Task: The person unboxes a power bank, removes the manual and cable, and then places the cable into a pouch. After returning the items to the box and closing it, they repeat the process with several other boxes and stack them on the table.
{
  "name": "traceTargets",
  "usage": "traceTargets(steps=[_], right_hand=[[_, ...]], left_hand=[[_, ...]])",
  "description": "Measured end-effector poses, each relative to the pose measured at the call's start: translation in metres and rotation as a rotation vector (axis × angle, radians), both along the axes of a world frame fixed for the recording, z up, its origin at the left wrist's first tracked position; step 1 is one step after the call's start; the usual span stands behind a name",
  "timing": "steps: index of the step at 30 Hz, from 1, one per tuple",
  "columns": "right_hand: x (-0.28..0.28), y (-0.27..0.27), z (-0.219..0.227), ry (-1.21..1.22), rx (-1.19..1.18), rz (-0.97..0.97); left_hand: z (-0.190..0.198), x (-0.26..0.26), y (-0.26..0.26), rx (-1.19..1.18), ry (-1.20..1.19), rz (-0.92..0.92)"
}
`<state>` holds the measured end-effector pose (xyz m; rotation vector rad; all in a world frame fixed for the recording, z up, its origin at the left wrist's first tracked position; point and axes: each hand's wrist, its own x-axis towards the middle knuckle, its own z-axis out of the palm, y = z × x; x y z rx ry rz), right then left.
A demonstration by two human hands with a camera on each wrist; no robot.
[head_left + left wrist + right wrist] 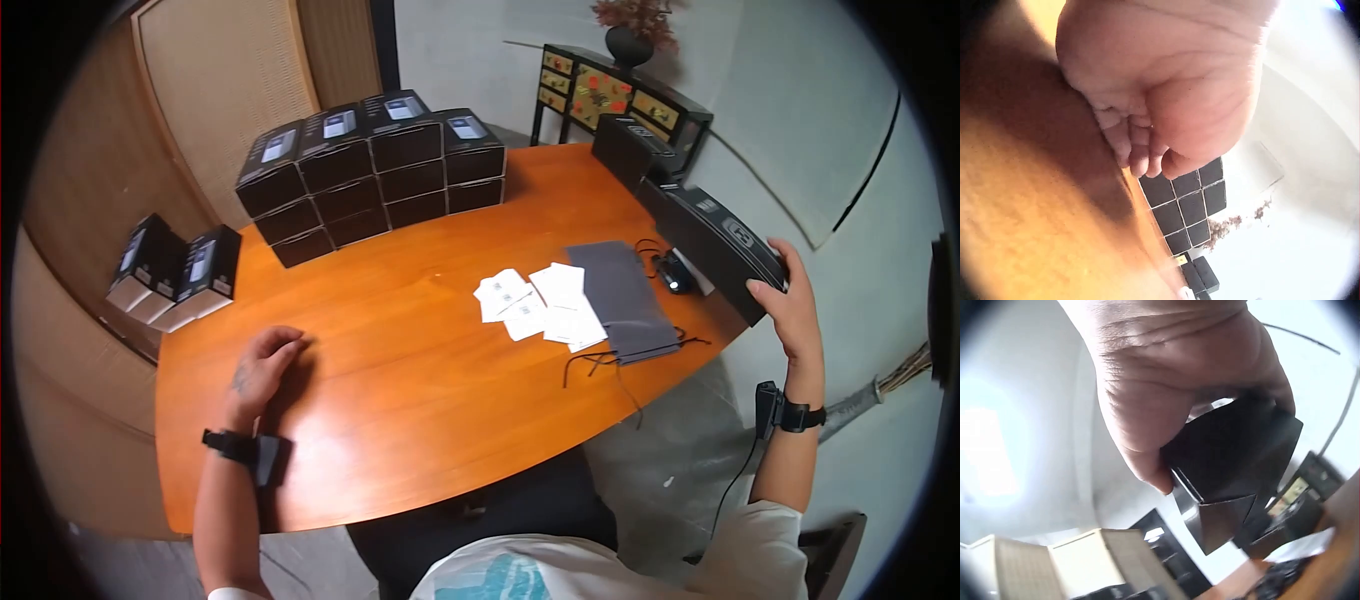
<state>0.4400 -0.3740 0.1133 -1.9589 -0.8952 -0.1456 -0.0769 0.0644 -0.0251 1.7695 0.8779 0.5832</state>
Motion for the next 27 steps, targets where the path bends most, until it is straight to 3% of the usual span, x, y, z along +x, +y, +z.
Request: traceTargets(steps=[3, 4, 6, 8, 10, 13, 17, 23, 27], right_hand=[[-0.081, 0.066, 0.012, 0.114, -0.011, 0.415], [-0.093, 0.092, -0.009, 0.038, -0.006, 0.495], [-0.140, 0.141, -0.035, -0.180, -0.082, 0.546], [-0.187, 0.187, -0.062, -0.141, -0.071, 0.603], [-0.229, 0.210, -0.072, -0.266, -0.064, 0.566], [-0.261, 0.225, -0.082, -0.340, -0.111, 0.543], [-0.268, 0.227, -0.089, -0.293, -0.255, 0.613], [-0.274, 0.215, -0.076, -0.376, -0.431, 0.625], [-0.276, 0.216, -0.073, -0.362, -0.409, 0.661]], left_hand=[[0.006, 0.017, -0.002, -0.030, -0.047, -0.033], [0.021, 0.028, -0.016, -0.068, -0.131, -0.047], [0.032, 0.050, -0.039, -0.088, -0.339, -0.085], [0.030, 0.060, -0.054, -0.067, -0.523, -0.109], [0.021, 0.055, -0.055, 0.055, -0.417, -0.141], [0.012, 0.045, -0.053, 0.265, -0.260, -0.110], [0.012, 0.036, -0.039, 0.310, -0.131, -0.124], [0.019, 0.037, -0.047, 0.252, -0.124, -0.153], [0.023, 0.037, -0.050, 0.179, -0.169, -0.152]])
